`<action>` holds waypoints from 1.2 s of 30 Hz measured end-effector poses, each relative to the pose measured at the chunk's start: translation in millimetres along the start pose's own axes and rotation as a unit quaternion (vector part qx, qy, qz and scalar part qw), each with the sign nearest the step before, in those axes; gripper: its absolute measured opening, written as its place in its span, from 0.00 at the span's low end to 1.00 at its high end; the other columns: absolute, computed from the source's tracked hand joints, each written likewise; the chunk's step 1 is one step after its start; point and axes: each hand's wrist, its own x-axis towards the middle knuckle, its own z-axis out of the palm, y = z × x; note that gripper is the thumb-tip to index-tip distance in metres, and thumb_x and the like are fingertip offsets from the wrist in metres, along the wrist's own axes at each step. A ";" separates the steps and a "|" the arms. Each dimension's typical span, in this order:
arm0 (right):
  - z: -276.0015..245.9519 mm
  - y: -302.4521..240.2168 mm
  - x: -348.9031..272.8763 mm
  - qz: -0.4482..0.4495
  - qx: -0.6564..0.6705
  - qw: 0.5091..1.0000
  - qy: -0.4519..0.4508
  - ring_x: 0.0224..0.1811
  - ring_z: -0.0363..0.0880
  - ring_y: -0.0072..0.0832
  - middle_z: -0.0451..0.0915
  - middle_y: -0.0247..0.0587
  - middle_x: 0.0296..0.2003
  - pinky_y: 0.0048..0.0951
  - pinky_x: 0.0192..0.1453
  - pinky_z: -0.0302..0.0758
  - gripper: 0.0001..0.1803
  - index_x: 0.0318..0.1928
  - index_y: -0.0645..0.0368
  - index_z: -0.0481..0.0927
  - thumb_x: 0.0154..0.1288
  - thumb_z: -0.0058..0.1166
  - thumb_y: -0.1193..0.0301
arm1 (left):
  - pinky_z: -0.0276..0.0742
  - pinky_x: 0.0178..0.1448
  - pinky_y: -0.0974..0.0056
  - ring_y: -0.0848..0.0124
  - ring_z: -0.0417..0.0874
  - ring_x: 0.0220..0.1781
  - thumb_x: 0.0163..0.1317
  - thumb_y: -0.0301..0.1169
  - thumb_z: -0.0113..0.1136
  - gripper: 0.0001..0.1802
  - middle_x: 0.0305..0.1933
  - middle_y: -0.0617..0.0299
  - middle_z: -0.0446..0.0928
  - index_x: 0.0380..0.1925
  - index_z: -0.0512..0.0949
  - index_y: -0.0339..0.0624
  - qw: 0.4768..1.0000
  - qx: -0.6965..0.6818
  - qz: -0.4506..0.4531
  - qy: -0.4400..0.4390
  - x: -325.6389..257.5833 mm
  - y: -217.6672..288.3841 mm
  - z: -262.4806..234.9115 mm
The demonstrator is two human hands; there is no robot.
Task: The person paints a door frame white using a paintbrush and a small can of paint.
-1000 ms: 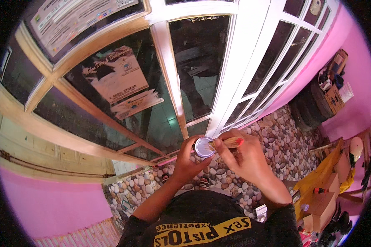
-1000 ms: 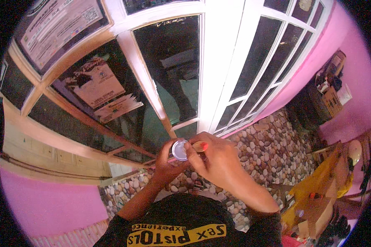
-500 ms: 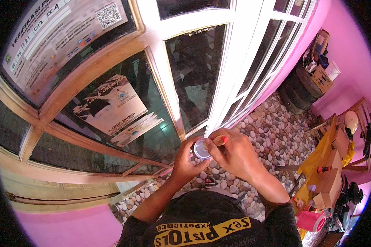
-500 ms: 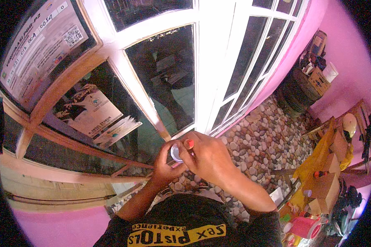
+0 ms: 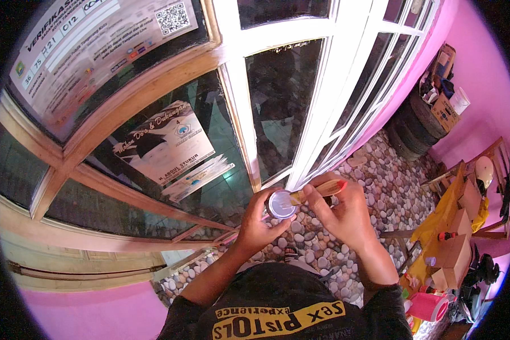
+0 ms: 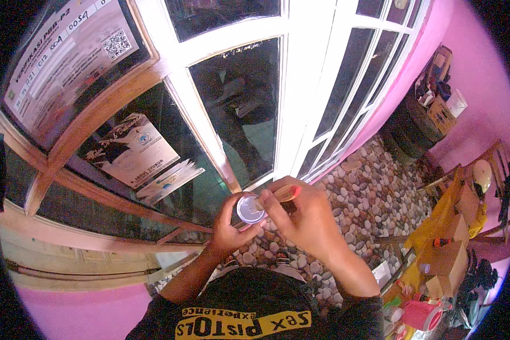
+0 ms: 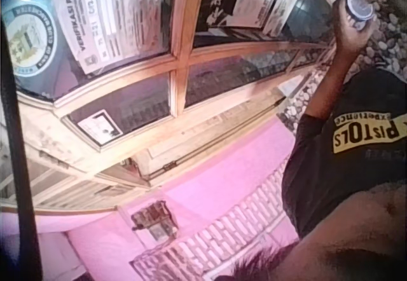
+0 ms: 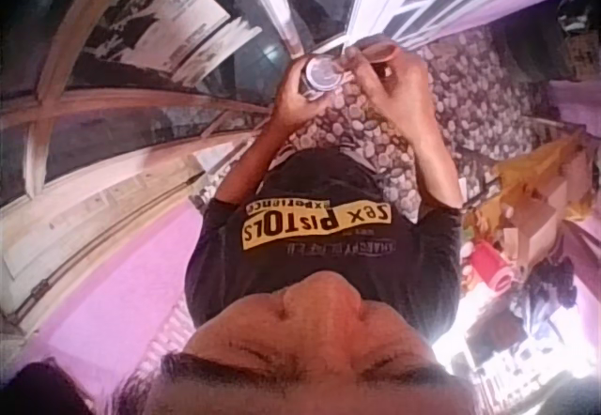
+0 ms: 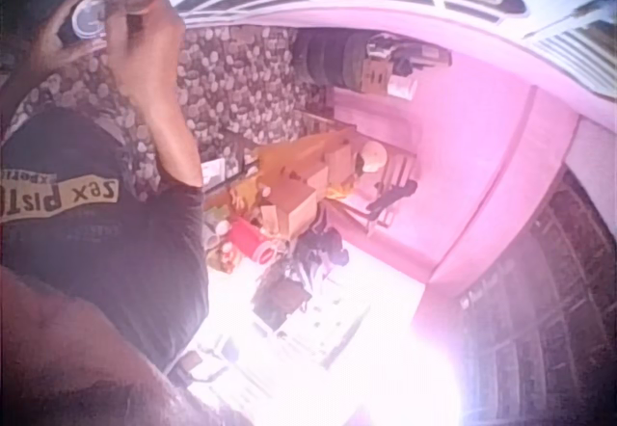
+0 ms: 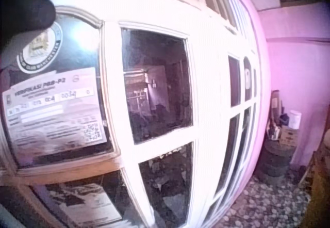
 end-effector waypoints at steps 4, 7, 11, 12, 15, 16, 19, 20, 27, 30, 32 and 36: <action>-3.1 6.4 -7.9 0.047 0.072 0.995 0.049 0.29 0.86 0.26 0.87 0.42 0.30 0.29 0.34 0.79 0.08 0.36 0.66 0.85 0.72 0.62 0.73 | 0.78 0.62 0.58 0.57 0.82 0.60 0.51 0.29 0.81 0.39 0.59 0.49 0.77 0.62 0.73 0.36 1.000 -0.015 0.006 0.015 0.6 6.2 4.5; -1.6 15.9 -14.0 0.079 0.141 0.984 0.077 0.28 0.84 0.22 0.86 0.38 0.28 0.26 0.32 0.78 0.07 0.37 0.66 0.84 0.72 0.62 0.74 | 0.78 0.62 0.58 0.57 0.83 0.60 0.52 0.29 0.82 0.39 0.59 0.50 0.78 0.62 0.72 0.35 1.000 -0.007 0.009 0.013 0.3 10.8 4.7; -6.7 19.8 -20.9 0.131 0.230 0.960 0.088 0.27 0.82 0.18 0.85 0.35 0.28 0.22 0.28 0.76 0.08 0.37 0.65 0.83 0.74 0.62 0.73 | 0.78 0.62 0.57 0.57 0.83 0.59 0.53 0.30 0.81 0.38 0.58 0.49 0.78 0.62 0.72 0.35 1.000 -0.009 -0.004 0.010 0.9 19.6 3.3; -6.2 19.5 -23.1 0.127 0.232 0.960 0.088 0.27 0.82 0.18 0.85 0.35 0.28 0.22 0.28 0.76 0.08 0.37 0.65 0.83 0.74 0.62 0.73 | 0.78 0.62 0.57 0.57 0.83 0.59 0.54 0.31 0.81 0.38 0.58 0.49 0.78 0.62 0.72 0.35 1.000 -0.009 -0.008 0.007 -0.1 21.2 2.6; -5.9 18.5 -31.3 0.138 0.224 0.958 0.111 0.27 0.82 0.18 0.85 0.36 0.30 0.22 0.28 0.76 0.09 0.36 0.65 0.82 0.74 0.62 0.72 | 0.75 0.68 0.58 0.63 0.81 0.62 0.54 0.30 0.80 0.39 0.60 0.53 0.80 0.64 0.71 0.34 0.999 -0.024 -0.028 -0.015 -1.4 18.9 2.4; -4.2 20.7 -35.4 0.121 0.227 0.961 0.103 0.28 0.82 0.18 0.85 0.36 0.30 0.22 0.28 0.77 0.09 0.36 0.65 0.82 0.74 0.62 0.72 | 0.75 0.68 0.58 0.64 0.81 0.62 0.54 0.30 0.80 0.39 0.60 0.53 0.80 0.64 0.71 0.34 0.999 -0.016 -0.029 -0.021 -1.8 20.2 1.7; -6.4 18.6 -44.5 0.129 0.251 0.954 0.101 0.29 0.82 0.17 0.84 0.35 0.31 0.21 0.31 0.77 0.08 0.38 0.65 0.83 0.74 0.61 0.72 | 0.75 0.67 0.58 0.64 0.82 0.62 0.54 0.31 0.81 0.39 0.60 0.52 0.80 0.64 0.70 0.34 0.999 -0.023 -0.039 -0.018 -4.9 22.6 4.9; -9.1 20.8 -47.3 0.101 0.195 0.972 0.081 0.30 0.81 0.17 0.84 0.34 0.31 0.21 0.33 0.77 0.07 0.39 0.64 0.83 0.74 0.61 0.72 | 0.75 0.67 0.58 0.64 0.82 0.62 0.54 0.31 0.81 0.39 0.60 0.52 0.80 0.64 0.70 0.34 0.999 -0.023 -0.037 -0.018 -5.1 24.2 5.7; -16.2 11.4 -59.6 0.084 0.200 0.973 0.074 0.32 0.81 0.17 0.84 0.32 0.32 0.23 0.37 0.76 0.06 0.42 0.63 0.85 0.73 0.62 0.72 | 0.75 0.67 0.59 0.64 0.81 0.61 0.55 0.33 0.81 0.39 0.59 0.52 0.80 0.64 0.71 0.34 0.999 -0.021 -0.029 -0.008 -7.6 29.2 6.1; -17.5 11.0 -64.5 0.093 0.185 0.974 0.087 0.34 0.82 0.20 0.85 0.34 0.33 0.26 0.41 0.77 0.05 0.41 0.62 0.86 0.70 0.64 0.72 | 0.76 0.65 0.59 0.62 0.82 0.60 0.55 0.32 0.80 0.38 0.58 0.51 0.79 0.63 0.71 0.34 1.000 -0.017 -0.011 -0.002 -6.5 32.0 5.7; -20.0 15.4 -67.1 0.067 0.148 0.983 0.081 0.36 0.82 0.23 0.86 0.36 0.34 0.27 0.43 0.77 0.06 0.41 0.61 0.86 0.68 0.65 0.72 | 0.77 0.62 0.59 0.60 0.82 0.59 0.56 0.31 0.80 0.37 0.57 0.50 0.78 0.63 0.70 0.34 1.000 -0.010 0.007 -0.002 -6.7 32.9 6.0; -23.0 14.6 -71.2 0.018 0.084 0.992 0.087 0.41 0.83 0.32 0.86 0.39 0.37 0.32 0.49 0.76 0.08 0.41 0.60 0.86 0.62 0.68 0.73 | 0.76 0.65 0.59 0.62 0.81 0.60 0.55 0.33 0.80 0.38 0.57 0.52 0.79 0.63 0.71 0.34 1.000 -0.011 -0.001 -0.003 -5.9 33.2 8.4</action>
